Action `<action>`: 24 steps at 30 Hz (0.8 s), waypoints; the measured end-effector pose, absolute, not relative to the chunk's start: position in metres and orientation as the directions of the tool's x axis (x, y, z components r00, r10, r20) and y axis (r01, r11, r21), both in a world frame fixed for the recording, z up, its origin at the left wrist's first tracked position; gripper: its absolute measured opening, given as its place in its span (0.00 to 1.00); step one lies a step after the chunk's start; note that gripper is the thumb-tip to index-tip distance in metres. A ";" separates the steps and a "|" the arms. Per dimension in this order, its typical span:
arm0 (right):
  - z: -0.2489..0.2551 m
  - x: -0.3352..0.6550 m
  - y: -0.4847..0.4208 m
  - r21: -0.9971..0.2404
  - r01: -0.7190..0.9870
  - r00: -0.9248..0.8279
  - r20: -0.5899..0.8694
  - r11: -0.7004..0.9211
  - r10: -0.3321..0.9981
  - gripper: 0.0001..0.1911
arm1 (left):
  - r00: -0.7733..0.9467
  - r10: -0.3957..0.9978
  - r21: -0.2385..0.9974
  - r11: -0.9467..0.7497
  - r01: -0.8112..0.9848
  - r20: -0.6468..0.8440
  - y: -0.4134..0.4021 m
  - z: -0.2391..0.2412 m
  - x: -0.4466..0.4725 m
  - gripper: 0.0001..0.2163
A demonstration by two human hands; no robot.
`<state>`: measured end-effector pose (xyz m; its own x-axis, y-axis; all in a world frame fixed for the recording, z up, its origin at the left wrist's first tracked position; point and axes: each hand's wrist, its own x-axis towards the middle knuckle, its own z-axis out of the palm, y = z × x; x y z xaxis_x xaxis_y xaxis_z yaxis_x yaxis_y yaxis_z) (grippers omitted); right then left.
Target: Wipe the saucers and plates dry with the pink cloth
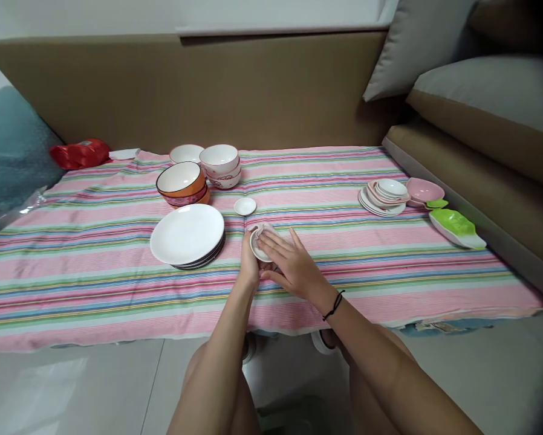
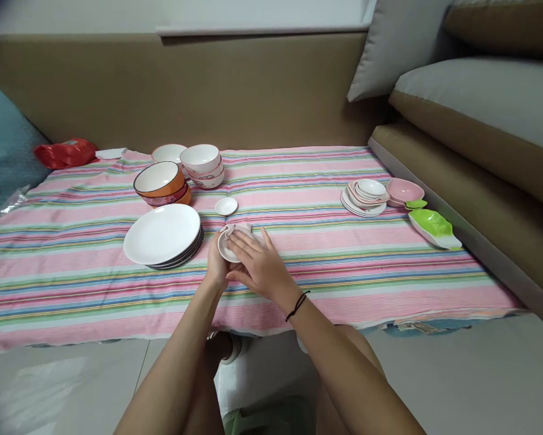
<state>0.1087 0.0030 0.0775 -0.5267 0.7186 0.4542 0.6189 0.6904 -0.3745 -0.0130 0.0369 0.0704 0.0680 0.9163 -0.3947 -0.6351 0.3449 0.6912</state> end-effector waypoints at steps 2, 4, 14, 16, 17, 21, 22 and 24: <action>0.076 0.108 0.004 -0.326 0.657 -0.490 0.501 0.679 0.714 0.29 | -0.007 0.937 0.722 0.264 -0.640 -0.348 0.037 0.071 -0.011 0.20; 0.076 0.107 0.003 -0.323 0.650 -0.453 0.562 0.688 0.692 0.25 | -0.088 0.958 0.758 0.157 -0.633 -0.272 0.037 0.070 -0.010 0.23; 0.078 0.101 0.001 -0.798 0.212 -0.149 0.544 0.564 0.826 0.24 | -0.050 0.997 0.864 0.030 -0.503 -0.064 0.036 0.069 -0.013 0.28; 0.078 0.103 0.001 -0.865 0.069 -0.164 0.482 0.497 0.861 0.25 | 0.026 1.000 0.861 0.022 -0.508 -0.010 0.037 0.073 -0.017 0.26; 0.079 0.105 0.000 -0.886 0.019 -0.173 0.453 0.462 0.875 0.25 | 0.073 0.997 0.860 0.023 -0.509 0.016 0.037 0.076 -0.019 0.25; 0.083 0.109 -0.002 -0.906 -0.127 -0.186 0.421 0.404 0.888 0.22 | 0.241 0.968 0.838 0.073 -0.541 0.072 0.035 0.085 -0.027 0.26; 0.084 0.110 -0.002 -0.902 -0.149 -0.189 0.429 0.406 0.883 0.20 | 0.266 0.961 0.829 0.089 -0.552 0.073 0.034 0.086 -0.029 0.27; 0.085 0.111 -0.001 -0.890 -0.123 -0.189 0.455 0.439 0.870 0.17 | 0.298 0.952 0.818 0.119 -0.563 0.066 0.034 0.087 -0.032 0.27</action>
<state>0.1113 -0.0009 0.0853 -0.1888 0.8703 0.4549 -0.1225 0.4387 -0.8902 -0.0320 0.0338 0.0870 0.2978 0.9523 0.0665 -0.5629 0.1190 0.8179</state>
